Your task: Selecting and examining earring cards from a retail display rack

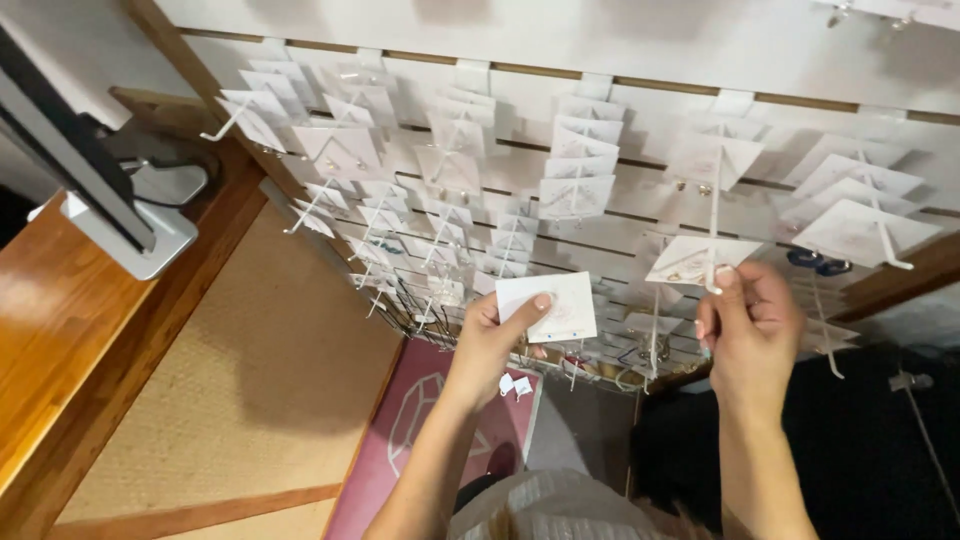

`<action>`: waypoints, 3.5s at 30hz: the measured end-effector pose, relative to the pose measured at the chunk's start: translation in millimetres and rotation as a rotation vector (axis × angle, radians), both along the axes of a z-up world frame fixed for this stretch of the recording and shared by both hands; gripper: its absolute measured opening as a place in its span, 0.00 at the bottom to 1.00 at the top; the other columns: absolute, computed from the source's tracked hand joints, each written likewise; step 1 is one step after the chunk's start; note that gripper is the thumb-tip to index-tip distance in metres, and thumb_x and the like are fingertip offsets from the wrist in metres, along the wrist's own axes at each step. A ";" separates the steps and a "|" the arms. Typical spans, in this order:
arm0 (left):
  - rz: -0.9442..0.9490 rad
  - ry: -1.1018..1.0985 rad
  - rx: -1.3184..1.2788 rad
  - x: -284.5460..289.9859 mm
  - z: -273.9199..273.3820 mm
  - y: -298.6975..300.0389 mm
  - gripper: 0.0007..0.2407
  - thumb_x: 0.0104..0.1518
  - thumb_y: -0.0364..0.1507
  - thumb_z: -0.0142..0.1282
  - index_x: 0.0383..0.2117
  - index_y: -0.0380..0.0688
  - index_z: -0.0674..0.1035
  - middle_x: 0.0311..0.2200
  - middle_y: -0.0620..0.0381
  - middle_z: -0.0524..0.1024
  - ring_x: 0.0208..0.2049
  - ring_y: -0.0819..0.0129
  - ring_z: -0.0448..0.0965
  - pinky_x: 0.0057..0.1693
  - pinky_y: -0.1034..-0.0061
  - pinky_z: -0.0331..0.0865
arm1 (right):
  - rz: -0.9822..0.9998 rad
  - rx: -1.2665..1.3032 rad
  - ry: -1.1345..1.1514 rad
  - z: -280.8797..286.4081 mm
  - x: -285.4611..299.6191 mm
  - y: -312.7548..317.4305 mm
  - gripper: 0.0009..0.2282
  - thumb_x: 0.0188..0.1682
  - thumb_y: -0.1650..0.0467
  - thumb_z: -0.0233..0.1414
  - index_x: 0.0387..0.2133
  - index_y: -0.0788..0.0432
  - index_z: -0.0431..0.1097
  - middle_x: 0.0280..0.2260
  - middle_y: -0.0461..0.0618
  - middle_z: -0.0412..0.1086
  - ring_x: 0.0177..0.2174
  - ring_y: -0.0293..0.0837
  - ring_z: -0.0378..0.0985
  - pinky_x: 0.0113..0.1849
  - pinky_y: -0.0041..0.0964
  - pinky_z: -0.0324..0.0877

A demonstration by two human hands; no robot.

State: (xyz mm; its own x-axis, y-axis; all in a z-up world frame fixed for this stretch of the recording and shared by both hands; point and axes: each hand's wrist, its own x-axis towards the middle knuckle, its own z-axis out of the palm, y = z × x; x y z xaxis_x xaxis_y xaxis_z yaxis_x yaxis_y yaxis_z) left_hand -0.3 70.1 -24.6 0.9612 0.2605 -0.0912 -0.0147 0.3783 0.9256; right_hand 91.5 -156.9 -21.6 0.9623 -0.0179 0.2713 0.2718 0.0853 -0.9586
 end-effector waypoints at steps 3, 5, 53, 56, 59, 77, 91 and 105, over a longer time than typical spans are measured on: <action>0.022 0.014 0.009 4.7 3.2 -7.6 0.12 0.56 0.32 0.61 0.41 0.37 0.83 0.38 0.49 0.84 0.34 0.65 0.82 0.29 0.80 0.77 | 0.031 -0.073 -0.099 7.6 -19.1 -5.8 0.04 0.62 0.70 0.48 0.39 0.58 0.66 0.14 0.48 0.60 0.13 0.35 0.60 0.17 0.25 0.56; 0.053 -0.004 -0.012 4.8 22.1 -19.1 0.09 0.55 0.29 0.64 0.34 0.34 0.82 0.29 0.46 0.82 0.26 0.65 0.81 0.28 0.76 0.79 | -0.006 -0.122 -0.146 2.5 -15.8 -12.3 0.03 0.60 0.73 0.50 0.37 0.61 0.70 0.12 0.52 0.61 0.10 0.39 0.61 0.16 0.28 0.60; 0.022 -0.022 -0.067 12.6 8.0 -39.8 0.13 0.55 0.25 0.67 0.41 0.24 0.81 0.32 0.38 0.83 0.30 0.63 0.83 0.33 0.68 0.85 | 0.124 -0.207 0.089 -10.5 -21.1 26.2 0.09 0.54 0.71 0.56 0.24 0.62 0.72 0.07 0.52 0.59 0.09 0.39 0.60 0.16 0.28 0.58; 0.048 0.045 -0.120 14.3 11.6 -34.3 0.13 0.55 0.25 0.66 0.41 0.24 0.81 0.32 0.38 0.83 0.29 0.61 0.84 0.32 0.66 0.85 | 0.016 -0.116 0.148 -0.2 -7.1 24.6 0.08 0.58 0.68 0.51 0.30 0.58 0.69 0.09 0.48 0.56 0.10 0.36 0.57 0.17 0.27 0.53; 0.077 0.109 -0.194 11.8 10.3 -30.3 0.14 0.55 0.25 0.65 0.41 0.23 0.81 0.32 0.39 0.83 0.28 0.59 0.85 0.32 0.64 0.85 | 0.022 0.054 0.241 -1.2 21.5 18.5 0.07 0.61 0.63 0.46 0.42 0.53 0.64 0.14 0.43 0.58 0.12 0.33 0.57 0.17 0.23 0.50; 0.085 0.077 -0.155 17.8 17.3 -16.6 0.14 0.52 0.24 0.67 0.39 0.22 0.81 0.30 0.42 0.82 0.26 0.60 0.84 0.30 0.63 0.84 | -0.065 0.114 0.023 -2.2 75.2 32.9 0.04 0.63 0.65 0.49 0.41 0.50 0.65 0.15 0.41 0.59 0.14 0.32 0.59 0.18 0.20 0.53; 0.039 0.092 -0.186 26.7 22.7 -19.3 0.13 0.51 0.24 0.68 0.36 0.22 0.81 0.29 0.40 0.82 0.26 0.57 0.84 0.30 0.62 0.84 | -0.146 0.027 -0.047 -5.4 51.5 24.2 0.04 0.63 0.70 0.48 0.43 0.58 0.68 0.14 0.40 0.60 0.14 0.30 0.61 0.20 0.20 0.57; 0.006 0.082 -0.141 29.8 20.1 -22.3 0.15 0.51 0.26 0.69 0.38 0.22 0.81 0.31 0.42 0.82 0.28 0.59 0.84 0.32 0.62 0.83 | -0.117 0.012 -0.052 13.9 64.4 26.5 0.08 0.63 0.68 0.50 0.41 0.62 0.69 0.07 0.49 0.57 0.07 0.37 0.59 0.14 0.24 0.55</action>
State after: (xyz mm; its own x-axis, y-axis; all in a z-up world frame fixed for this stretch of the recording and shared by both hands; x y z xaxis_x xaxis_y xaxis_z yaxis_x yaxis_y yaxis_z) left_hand 29.5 47.8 -4.5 0.9474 0.2457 -0.2050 0.0556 0.5046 0.8615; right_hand 155.8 -130.4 -7.6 0.9381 -0.1332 0.3198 0.3299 0.0617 -0.9420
